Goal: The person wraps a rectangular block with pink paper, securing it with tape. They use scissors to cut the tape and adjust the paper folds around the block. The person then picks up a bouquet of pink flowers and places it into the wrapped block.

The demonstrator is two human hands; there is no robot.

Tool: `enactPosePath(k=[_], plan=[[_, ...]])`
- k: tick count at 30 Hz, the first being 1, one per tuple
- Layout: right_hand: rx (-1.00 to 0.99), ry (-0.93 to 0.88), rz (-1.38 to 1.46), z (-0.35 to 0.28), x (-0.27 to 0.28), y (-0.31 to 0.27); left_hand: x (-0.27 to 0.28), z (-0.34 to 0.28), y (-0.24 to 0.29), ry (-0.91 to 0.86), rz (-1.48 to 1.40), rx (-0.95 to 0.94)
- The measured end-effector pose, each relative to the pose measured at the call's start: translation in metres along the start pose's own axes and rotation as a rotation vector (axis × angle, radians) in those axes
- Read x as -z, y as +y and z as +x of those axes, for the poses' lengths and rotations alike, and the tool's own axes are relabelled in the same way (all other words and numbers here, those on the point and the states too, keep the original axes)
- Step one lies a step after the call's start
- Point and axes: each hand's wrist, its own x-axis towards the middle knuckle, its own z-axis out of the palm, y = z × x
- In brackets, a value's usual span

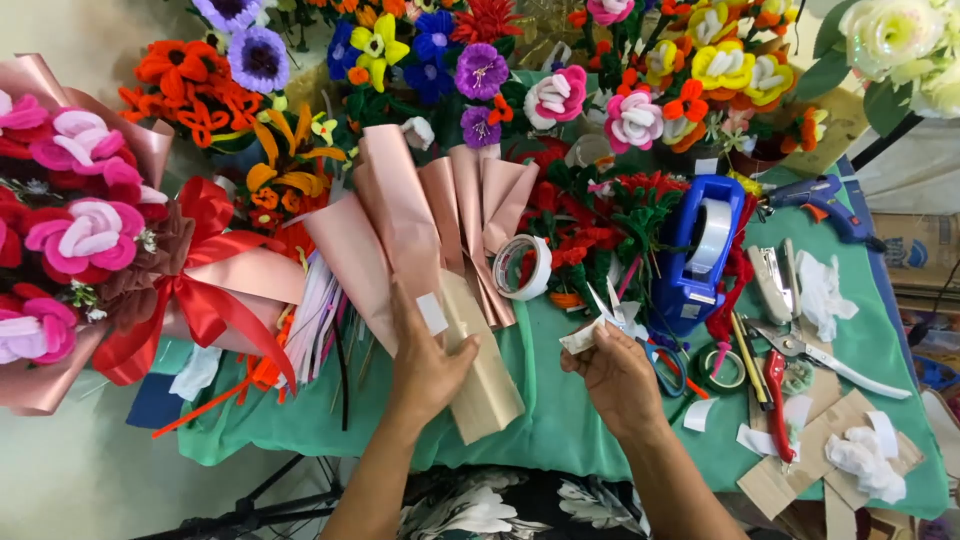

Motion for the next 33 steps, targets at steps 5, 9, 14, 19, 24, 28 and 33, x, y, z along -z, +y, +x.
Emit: enactPosePath(k=[5, 9, 14, 19, 24, 28, 33], plan=[[0.007, -0.014, -0.006, -0.001, -0.004, 0.004, 0.021, -0.008, -0.025, -0.008, -0.106, 0.058], [0.061, 0.012, -0.016, -0.007, -0.023, -0.007, 0.030, -0.018, -0.054, -0.050, -0.322, -0.081], [0.142, -0.063, -0.012, -0.016, -0.055, -0.050, 0.048, -0.029, -0.025, -0.216, -0.694, -0.137], [0.347, -0.137, -0.062, -0.024, -0.068, -0.063, 0.033, -0.025, -0.049, -0.325, -1.030, -0.169], [0.476, -0.146, -0.082, -0.026, -0.094, -0.063, 0.004, -0.018, -0.082, -0.505, -1.357, -0.019], [0.579, -0.151, -0.147, -0.027, -0.108, -0.060, -0.016, -0.014, -0.091, -0.592, -1.472, 0.000], [0.675, -0.072, -0.190, -0.021, -0.105, -0.049, -0.025, -0.011, -0.097, -0.550, -1.498, 0.033]])
